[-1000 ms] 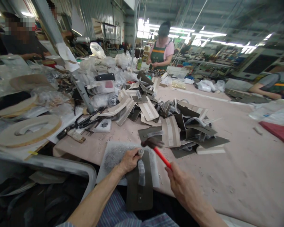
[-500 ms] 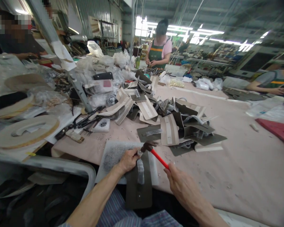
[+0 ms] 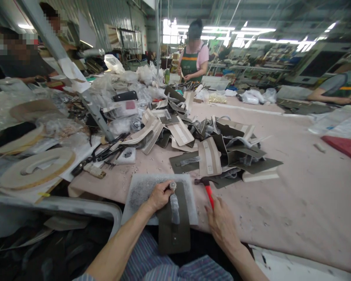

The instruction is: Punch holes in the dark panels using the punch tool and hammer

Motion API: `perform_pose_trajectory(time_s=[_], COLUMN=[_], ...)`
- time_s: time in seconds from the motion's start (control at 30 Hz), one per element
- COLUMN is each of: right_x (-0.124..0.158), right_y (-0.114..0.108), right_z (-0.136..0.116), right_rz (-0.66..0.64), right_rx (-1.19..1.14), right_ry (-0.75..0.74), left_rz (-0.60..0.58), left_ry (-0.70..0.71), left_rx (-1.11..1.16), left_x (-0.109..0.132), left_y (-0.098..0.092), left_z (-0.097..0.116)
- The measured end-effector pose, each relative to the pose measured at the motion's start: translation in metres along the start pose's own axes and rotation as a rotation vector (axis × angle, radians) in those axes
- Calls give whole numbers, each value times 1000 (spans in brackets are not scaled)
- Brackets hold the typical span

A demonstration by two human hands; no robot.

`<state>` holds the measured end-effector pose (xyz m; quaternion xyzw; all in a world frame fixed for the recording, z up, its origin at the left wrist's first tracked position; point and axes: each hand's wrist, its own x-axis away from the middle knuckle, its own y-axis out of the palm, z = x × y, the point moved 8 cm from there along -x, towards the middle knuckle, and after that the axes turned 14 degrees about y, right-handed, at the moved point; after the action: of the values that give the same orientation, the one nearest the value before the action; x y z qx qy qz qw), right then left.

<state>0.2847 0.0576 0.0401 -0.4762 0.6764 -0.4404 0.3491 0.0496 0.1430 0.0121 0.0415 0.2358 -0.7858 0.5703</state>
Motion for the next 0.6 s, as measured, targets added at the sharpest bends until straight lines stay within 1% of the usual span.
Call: perform_pose_trajectory(time_s=[0.03,0.07,0.13,0.17,0.2,0.23,0.27,0.3,0.33,0.37,0.5,0.6], right_x=[6,12,27,34,41,46,49,51,52,53,51,41], right_y=[-4,-4,7,17,28,38,45,50,53,54,52,45], right_z=[-21,-43,-85,-102,-115,-122,-125,-125,-124,-123,-110,-99], right_rz=[10,-20,-153,-226,-282,-316,-331,-333,-333,-330,-354,-329], right_rx=[-93,-175,-234,-205,-153,-97,-52,-31,-34,-55,-204,-354], right_ry=[-60,-117,-217,-243,-248,-237,-216,-195,-184,-182,-141,-71], left_rz=[1,2,33,88,176,287,401,492,541,548,421,395], left_ry=[3,5,-18,-50,-95,-143,-185,-212,-223,-220,-183,-164], left_rx=[0,3,42,90,153,220,276,312,325,318,261,229], left_x=[0,-1,-3,-4,-5,-3,-1,2,4,6,13,22], left_y=[0,1,1,-1,-5,-11,-18,-24,-29,-33,-40,-42], left_z=[0,0,-2,-6,-11,-17,-22,-26,-27,-27,-19,-19])
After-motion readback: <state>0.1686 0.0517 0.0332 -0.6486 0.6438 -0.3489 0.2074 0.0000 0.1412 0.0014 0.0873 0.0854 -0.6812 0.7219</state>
